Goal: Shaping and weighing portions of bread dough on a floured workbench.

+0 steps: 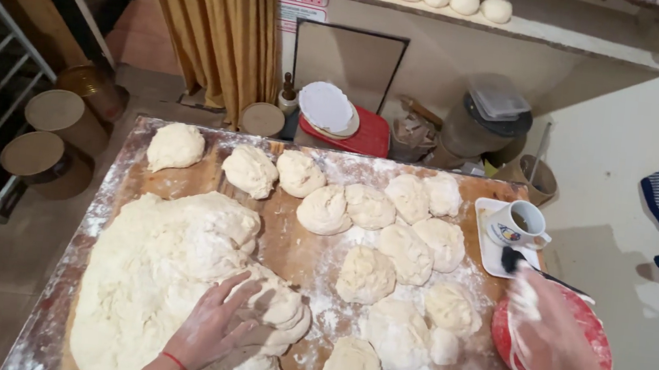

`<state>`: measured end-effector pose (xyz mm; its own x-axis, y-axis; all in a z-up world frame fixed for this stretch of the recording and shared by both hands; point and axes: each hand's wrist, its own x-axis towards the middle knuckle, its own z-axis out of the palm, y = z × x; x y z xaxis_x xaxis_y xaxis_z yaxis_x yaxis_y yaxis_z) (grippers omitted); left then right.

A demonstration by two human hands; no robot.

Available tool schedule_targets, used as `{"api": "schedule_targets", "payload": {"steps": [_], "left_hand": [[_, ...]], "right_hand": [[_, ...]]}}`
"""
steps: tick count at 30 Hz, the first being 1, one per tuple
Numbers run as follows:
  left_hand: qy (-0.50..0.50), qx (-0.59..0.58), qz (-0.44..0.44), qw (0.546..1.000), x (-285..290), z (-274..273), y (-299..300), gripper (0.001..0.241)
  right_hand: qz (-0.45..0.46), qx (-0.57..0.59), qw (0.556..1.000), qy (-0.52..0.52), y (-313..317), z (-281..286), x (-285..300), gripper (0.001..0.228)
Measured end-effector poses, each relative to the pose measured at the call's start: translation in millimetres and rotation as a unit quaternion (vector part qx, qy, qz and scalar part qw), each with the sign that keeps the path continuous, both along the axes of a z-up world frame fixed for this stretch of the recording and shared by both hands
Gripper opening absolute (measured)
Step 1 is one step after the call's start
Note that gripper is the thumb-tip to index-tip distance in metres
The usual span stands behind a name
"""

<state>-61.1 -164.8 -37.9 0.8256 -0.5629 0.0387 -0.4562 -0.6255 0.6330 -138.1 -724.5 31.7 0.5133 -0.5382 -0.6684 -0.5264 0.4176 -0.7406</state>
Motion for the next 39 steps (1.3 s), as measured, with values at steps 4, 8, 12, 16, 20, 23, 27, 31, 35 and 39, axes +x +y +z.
{"api": "schedule_targets", "payload": {"steps": [4, 8, 12, 16, 20, 23, 27, 31, 35, 39], "left_hand": [[-0.003, -0.005, 0.011, 1.0, -3, 14, 0, 0.054], [-0.007, -0.022, 0.014, 1.0, -8, 25, 7, 0.057], [0.01, -0.044, 0.037, 0.998, -11, 25, 15, 0.058], [-0.014, -0.035, 0.037, 0.999, -11, 19, 26, 0.053], [0.0, -0.052, 0.054, 0.997, -12, 15, 31, 0.051], [0.001, -0.058, 0.052, 0.997, -6, 9, 29, 0.047], [0.006, -0.052, 0.058, 0.997, -4, 9, 23, 0.048], [0.01, -0.055, 0.046, 0.997, 0, 10, 17, 0.042], [-0.041, -0.048, 0.016, 0.998, -1, 8, 22, 0.04], [-0.045, -0.091, 0.019, 0.995, -2, -2, 31, 0.038]], "right_hand": [[0.203, -0.153, 0.967, 0.023, 7, 8, 58, 0.027], [0.389, -0.154, 0.9, -0.12, 13, -22, 127, 0.031], [0.488, -0.329, 0.805, -0.076, 50, 11, 152, 0.03], [0.344, -0.422, 0.831, -0.113, 15, -3, 166, 0.035], [0.419, -0.493, 0.76, -0.061, -33, -9, 165, 0.034], [0.403, -0.574, 0.712, -0.002, -53, -7, 160, 0.033], [0.266, -0.553, 0.789, 0.029, -54, -8, 172, 0.032], [0.507, -0.549, 0.651, -0.134, 10, 7, 223, 0.033], [0.419, -0.539, 0.712, -0.164, 96, 16, 292, 0.029], [0.459, -0.541, 0.671, -0.216, 173, 12, 352, 0.023]]}}
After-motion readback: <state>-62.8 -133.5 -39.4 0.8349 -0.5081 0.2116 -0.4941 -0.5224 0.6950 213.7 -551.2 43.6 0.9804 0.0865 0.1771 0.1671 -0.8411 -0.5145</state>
